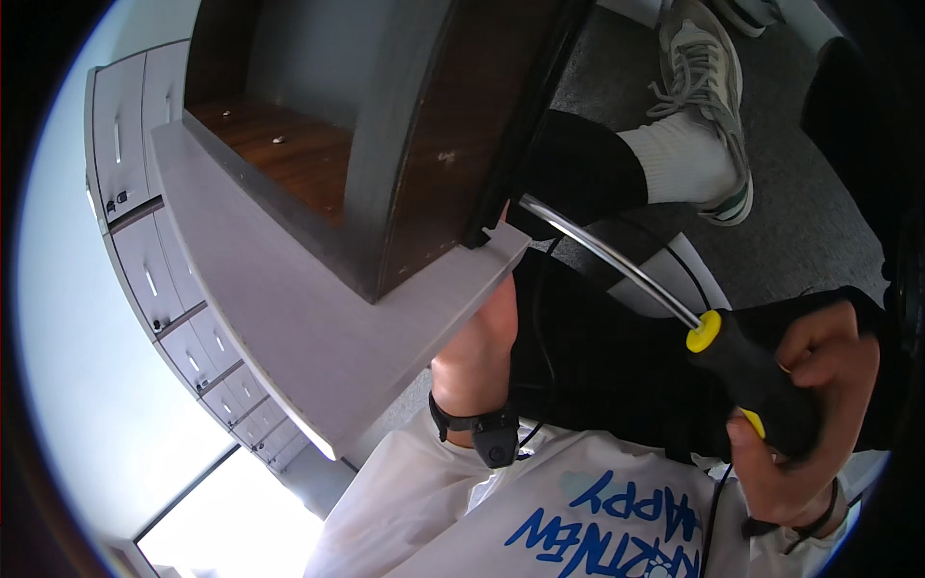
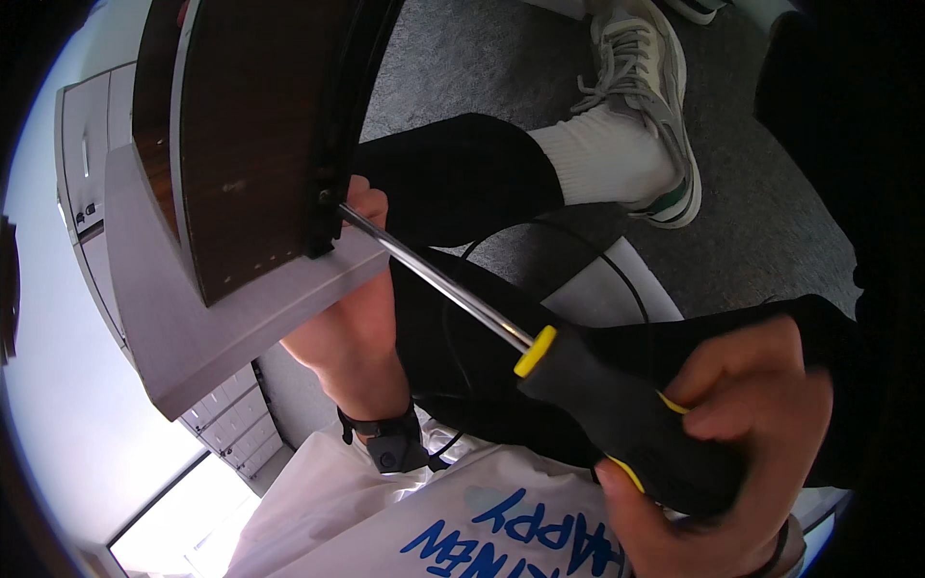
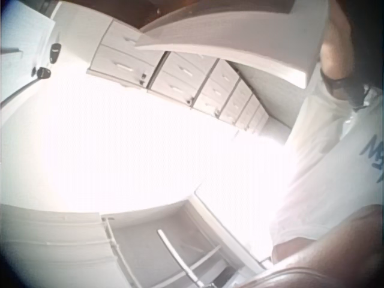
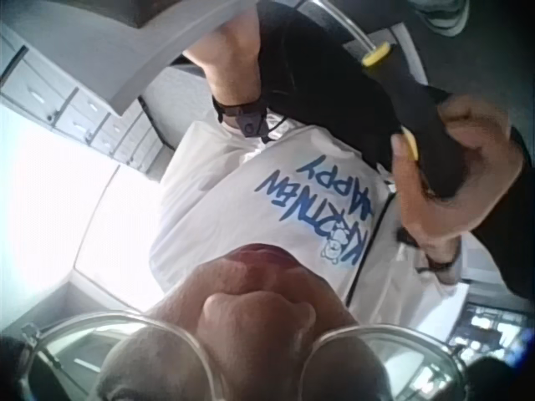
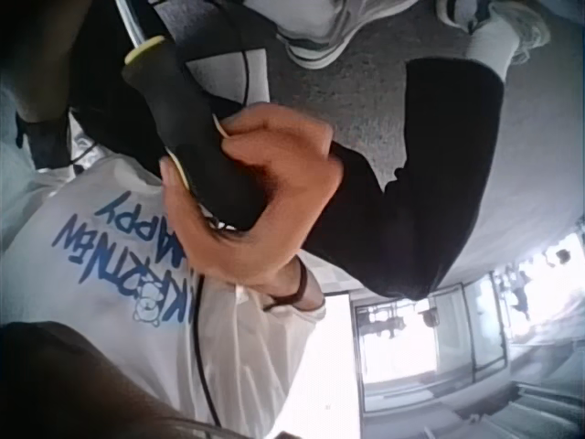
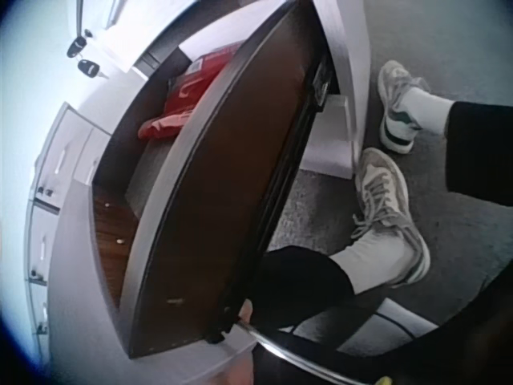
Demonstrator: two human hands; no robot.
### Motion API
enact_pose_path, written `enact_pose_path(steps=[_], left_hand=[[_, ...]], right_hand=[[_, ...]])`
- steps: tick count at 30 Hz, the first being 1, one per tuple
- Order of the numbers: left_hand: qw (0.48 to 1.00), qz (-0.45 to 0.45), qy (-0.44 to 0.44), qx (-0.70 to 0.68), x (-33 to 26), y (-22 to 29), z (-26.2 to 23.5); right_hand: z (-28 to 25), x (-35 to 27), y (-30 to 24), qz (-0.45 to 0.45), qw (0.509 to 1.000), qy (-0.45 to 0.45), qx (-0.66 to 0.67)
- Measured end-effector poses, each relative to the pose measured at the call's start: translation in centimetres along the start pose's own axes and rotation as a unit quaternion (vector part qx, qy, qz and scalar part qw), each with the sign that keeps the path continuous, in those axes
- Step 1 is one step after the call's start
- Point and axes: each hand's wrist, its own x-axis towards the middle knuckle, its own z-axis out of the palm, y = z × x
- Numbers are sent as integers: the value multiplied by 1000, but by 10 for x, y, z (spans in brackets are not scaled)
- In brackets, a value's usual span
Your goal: The person assembles a white drawer unit by inserting and tightening screws into the drawer front using a screwdriver. They work on multiple screw locations, repositioning the drawer and using both hands to align and secure the components.
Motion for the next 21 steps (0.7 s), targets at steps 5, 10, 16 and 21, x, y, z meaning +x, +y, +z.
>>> enact_pose_path(steps=[5, 10, 16, 21], left_hand=[[999, 14, 36, 11, -1, 0, -4], [999, 20, 44, 22, -2, -2, -5], [999, 27, 22, 9, -4, -3, -5], [999, 37, 4, -9, -2, -6, -1]], right_hand=[[-3, -14, 2, -167, 938, -35, -302], [11, -18, 12, -210, 917, -6, -339], [-3, -7, 4, -188, 917, -20, -351], [2, 7, -10, 241, 970, 11, 37]])
